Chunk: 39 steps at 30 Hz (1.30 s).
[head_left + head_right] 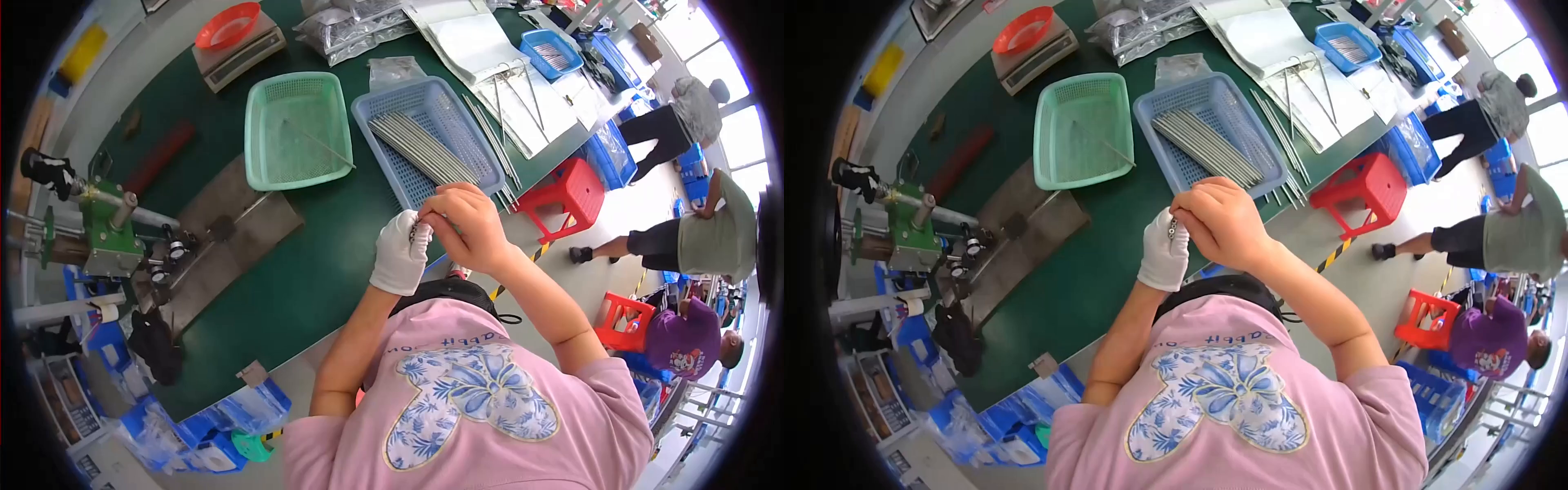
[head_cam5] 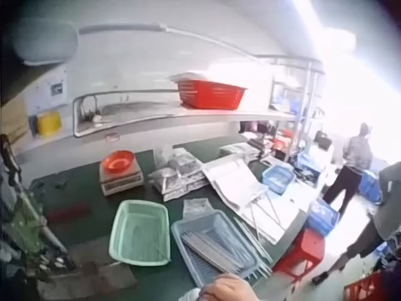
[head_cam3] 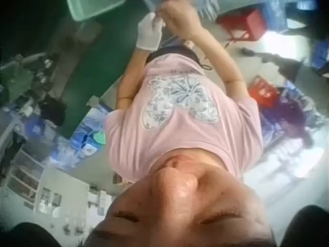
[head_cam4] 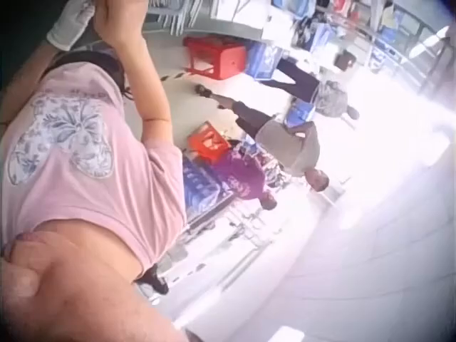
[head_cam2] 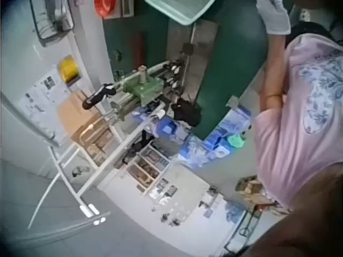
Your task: The recorder is inspecting, sorting, and assembling small metal rods at a manufacturing workbench.
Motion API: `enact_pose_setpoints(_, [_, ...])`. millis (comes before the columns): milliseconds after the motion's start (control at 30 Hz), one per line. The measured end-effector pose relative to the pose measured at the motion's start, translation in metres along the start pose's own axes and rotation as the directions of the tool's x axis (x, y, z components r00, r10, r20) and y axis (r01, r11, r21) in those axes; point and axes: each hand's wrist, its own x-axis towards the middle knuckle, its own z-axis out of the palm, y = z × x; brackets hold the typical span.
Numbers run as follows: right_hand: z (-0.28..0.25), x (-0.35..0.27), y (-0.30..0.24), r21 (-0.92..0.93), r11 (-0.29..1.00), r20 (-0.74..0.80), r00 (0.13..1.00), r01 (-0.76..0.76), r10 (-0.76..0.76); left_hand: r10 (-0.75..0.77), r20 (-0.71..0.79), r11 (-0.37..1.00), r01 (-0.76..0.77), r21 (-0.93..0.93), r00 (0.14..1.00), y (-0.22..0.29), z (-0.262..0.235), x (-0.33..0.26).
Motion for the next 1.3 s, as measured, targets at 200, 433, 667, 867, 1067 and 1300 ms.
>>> enact_pose_setpoints(200, [-0.002,0.005,-0.003,-0.106,0.991,0.044,0.996,0.081,-0.077,0.014,0.011,1.000,-0.013,-0.018,1.000,-0.001,-0.001,0.002])
enact_pose_setpoints(433, [0.002,0.004,-0.006,-0.177,0.970,0.036,0.986,0.167,-0.163,0.105,0.022,0.994,-0.106,0.024,0.994,-0.015,0.003,0.000])
enact_pose_setpoints(667, [0.002,-0.002,-0.005,-0.147,0.974,-0.023,0.984,0.170,-0.175,0.118,0.034,0.990,-0.120,0.069,0.992,-0.002,-0.001,0.000])
enact_pose_setpoints(867, [0.001,-0.010,-0.004,-0.185,0.974,-0.063,0.987,0.131,-0.145,0.142,0.070,0.982,-0.150,0.112,0.987,0.003,-0.002,0.002])
enact_pose_setpoints(1067, [-0.002,-0.012,-0.009,-0.237,0.959,-0.018,0.986,0.157,-0.166,0.155,0.124,0.978,-0.170,0.120,0.980,0.000,-0.005,0.000])
enact_pose_setpoints(1300, [-0.007,-0.009,-0.015,-0.210,0.965,-0.064,0.982,0.160,-0.176,0.153,0.129,0.985,-0.162,0.058,0.980,0.002,-0.004,-0.004])
